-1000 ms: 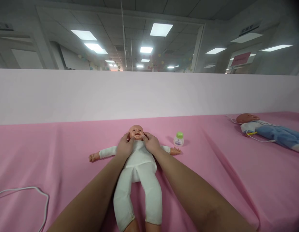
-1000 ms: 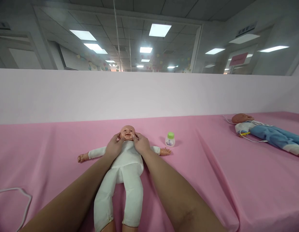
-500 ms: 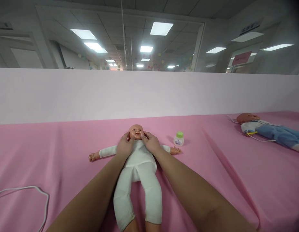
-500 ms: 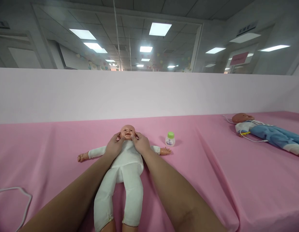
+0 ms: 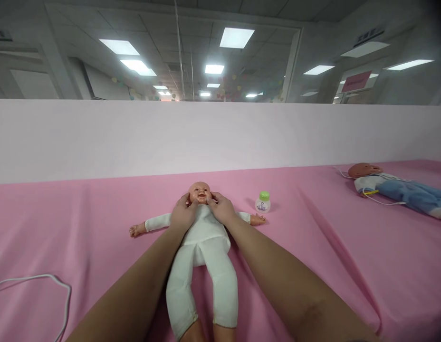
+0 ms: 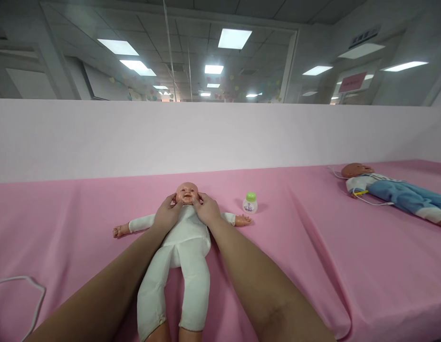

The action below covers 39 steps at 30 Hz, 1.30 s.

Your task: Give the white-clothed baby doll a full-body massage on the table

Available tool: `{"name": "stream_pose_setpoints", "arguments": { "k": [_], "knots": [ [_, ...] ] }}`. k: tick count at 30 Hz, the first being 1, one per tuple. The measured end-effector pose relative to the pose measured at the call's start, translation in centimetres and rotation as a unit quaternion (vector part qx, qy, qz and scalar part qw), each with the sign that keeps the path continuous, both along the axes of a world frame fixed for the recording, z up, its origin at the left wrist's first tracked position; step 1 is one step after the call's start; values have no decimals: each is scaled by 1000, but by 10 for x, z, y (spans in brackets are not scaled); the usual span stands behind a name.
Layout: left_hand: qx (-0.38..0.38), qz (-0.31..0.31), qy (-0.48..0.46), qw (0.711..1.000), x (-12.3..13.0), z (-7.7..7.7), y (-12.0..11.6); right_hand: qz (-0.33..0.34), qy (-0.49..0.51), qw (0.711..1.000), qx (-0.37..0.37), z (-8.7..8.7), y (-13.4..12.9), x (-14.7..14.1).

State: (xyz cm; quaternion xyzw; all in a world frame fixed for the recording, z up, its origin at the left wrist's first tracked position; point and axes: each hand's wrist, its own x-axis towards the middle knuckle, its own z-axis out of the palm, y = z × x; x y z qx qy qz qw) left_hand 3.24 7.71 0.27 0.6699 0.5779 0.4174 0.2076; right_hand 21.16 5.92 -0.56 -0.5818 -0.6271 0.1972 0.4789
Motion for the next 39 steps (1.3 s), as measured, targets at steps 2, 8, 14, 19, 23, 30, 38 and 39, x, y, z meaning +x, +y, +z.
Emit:
{"name": "stream_pose_setpoints", "arguments": {
  "k": [2, 8, 14, 19, 23, 30, 38, 39],
  "knots": [
    [1, 0, 0, 1000, 0, 0, 0, -2, -5, 1000, 0, 0, 1, 0],
    [-1, 2, -4, 1000, 0, 1, 0, -5, -8, 1000, 0, -2, 3, 1],
    [12, -7, -4, 1000, 0, 1, 0, -5, -11, 1000, 4, -4, 3, 2],
    [7, -9, -6, 1000, 0, 3, -2, -4, 0, 1000, 0, -4, 3, 2],
    [11, -7, -7, 1000, 1, 2, -2, -8, 4, 1000, -3, -3, 3, 0],
    [16, -4, -6, 1000, 1, 0, 1, -13, -2, 1000, 2, -3, 3, 0],
    [19, -3, -11, 1000, 1, 2, -2, -9, -4, 1000, 4, -1, 3, 0],
    [19, -4, -11, 1000, 1, 2, -2, -8, -3, 1000, 2, -1, 2, 0]
  ]
}}
